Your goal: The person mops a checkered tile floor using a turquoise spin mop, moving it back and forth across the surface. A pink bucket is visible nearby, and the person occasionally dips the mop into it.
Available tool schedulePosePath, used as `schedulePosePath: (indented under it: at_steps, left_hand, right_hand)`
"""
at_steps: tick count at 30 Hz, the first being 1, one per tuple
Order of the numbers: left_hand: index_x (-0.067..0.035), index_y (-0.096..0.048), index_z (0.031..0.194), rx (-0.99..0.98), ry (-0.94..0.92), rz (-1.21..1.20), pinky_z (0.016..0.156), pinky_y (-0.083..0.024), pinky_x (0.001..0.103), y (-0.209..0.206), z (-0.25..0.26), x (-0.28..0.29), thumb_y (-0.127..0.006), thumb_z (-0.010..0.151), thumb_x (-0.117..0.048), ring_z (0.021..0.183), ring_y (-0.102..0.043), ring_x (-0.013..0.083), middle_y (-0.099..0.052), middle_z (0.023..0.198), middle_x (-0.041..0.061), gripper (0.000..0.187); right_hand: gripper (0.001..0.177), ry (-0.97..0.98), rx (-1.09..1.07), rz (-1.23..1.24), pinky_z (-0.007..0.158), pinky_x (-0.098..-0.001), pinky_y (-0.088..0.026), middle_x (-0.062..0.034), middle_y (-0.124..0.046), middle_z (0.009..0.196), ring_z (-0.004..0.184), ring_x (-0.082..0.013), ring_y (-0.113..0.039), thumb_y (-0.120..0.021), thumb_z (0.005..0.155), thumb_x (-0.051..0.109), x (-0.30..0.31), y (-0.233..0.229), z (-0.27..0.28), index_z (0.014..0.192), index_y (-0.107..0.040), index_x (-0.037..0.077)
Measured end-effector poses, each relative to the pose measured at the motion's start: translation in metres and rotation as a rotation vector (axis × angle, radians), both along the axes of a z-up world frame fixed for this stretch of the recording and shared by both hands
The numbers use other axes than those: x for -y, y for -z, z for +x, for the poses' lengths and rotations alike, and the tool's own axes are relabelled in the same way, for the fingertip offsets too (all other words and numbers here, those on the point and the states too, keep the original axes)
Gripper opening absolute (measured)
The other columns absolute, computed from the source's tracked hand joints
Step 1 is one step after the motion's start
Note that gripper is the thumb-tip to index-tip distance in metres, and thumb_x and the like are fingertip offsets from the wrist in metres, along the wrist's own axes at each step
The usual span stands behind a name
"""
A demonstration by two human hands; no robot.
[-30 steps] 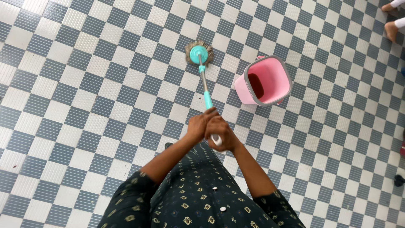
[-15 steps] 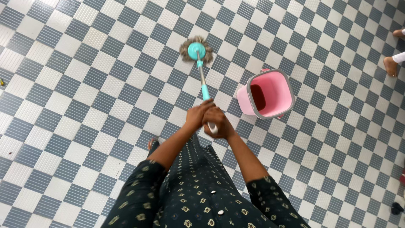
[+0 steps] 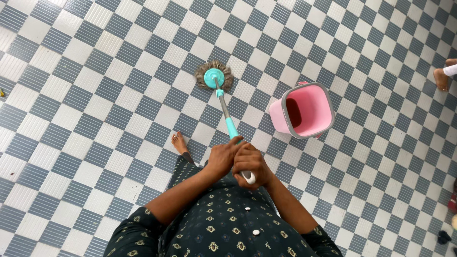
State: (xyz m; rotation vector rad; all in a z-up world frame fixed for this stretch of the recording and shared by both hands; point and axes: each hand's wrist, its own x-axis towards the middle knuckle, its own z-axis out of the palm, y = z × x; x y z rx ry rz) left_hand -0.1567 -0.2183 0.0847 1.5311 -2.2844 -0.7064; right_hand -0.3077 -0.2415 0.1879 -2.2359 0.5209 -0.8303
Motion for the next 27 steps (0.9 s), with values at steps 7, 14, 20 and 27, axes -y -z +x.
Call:
schedulePosePath:
  at_steps: [7,14,20,27]
  left_hand:
    - [-0.022,-0.06,0.136,-0.096,-0.065,0.088,0.054,-0.059,0.031,0.046,0.016,0.059,-0.064,0.093,-0.016,0.07,-0.074,0.0194,-0.061,0.143,-0.002,0.043]
    - [-0.029,-0.066,0.117,-0.083,-0.217,0.071,0.063,-0.058,0.037,0.065,0.062,0.153,-0.064,0.095,-0.027,0.082,-0.076,0.022,-0.07,0.124,-0.011,0.023]
    - [-0.025,-0.065,0.117,-0.145,-0.195,0.007,0.059,-0.059,0.036,0.031,0.062,0.123,-0.066,0.089,-0.022,0.076,-0.075,0.0227,-0.066,0.135,-0.008,0.028]
    - [-0.018,-0.062,0.128,-0.221,-0.144,0.027,0.058,-0.06,0.036,-0.037,0.068,0.029,-0.07,0.086,-0.018,0.074,-0.075,0.0235,-0.065,0.136,0.002,0.043]
  right_hand:
    - [0.013,0.143,0.152,-0.111,0.081,-0.0373,-0.053,-0.004,-0.068,0.074,0.075,-0.0208,-0.069,-0.063,0.064,0.0,0.048,0.035,0.03,0.072,-0.063,0.01]
    - [0.011,0.113,-0.116,-0.04,0.094,-0.0379,-0.047,-0.0046,-0.068,0.089,0.096,-0.0219,-0.066,-0.07,0.077,0.004,0.123,0.081,0.07,0.083,-0.064,0.01]
    - [0.01,0.146,-0.062,-0.028,0.086,-0.0346,-0.046,-0.0016,-0.066,0.077,0.084,-0.0206,-0.065,-0.069,0.07,0.008,0.095,0.041,0.073,0.075,-0.066,0.015]
    - [0.011,-0.002,0.202,-0.01,0.073,-0.034,-0.049,-0.0002,-0.065,0.065,0.068,-0.0169,-0.065,-0.066,0.057,0.012,0.042,-0.008,0.078,0.067,-0.066,0.015]
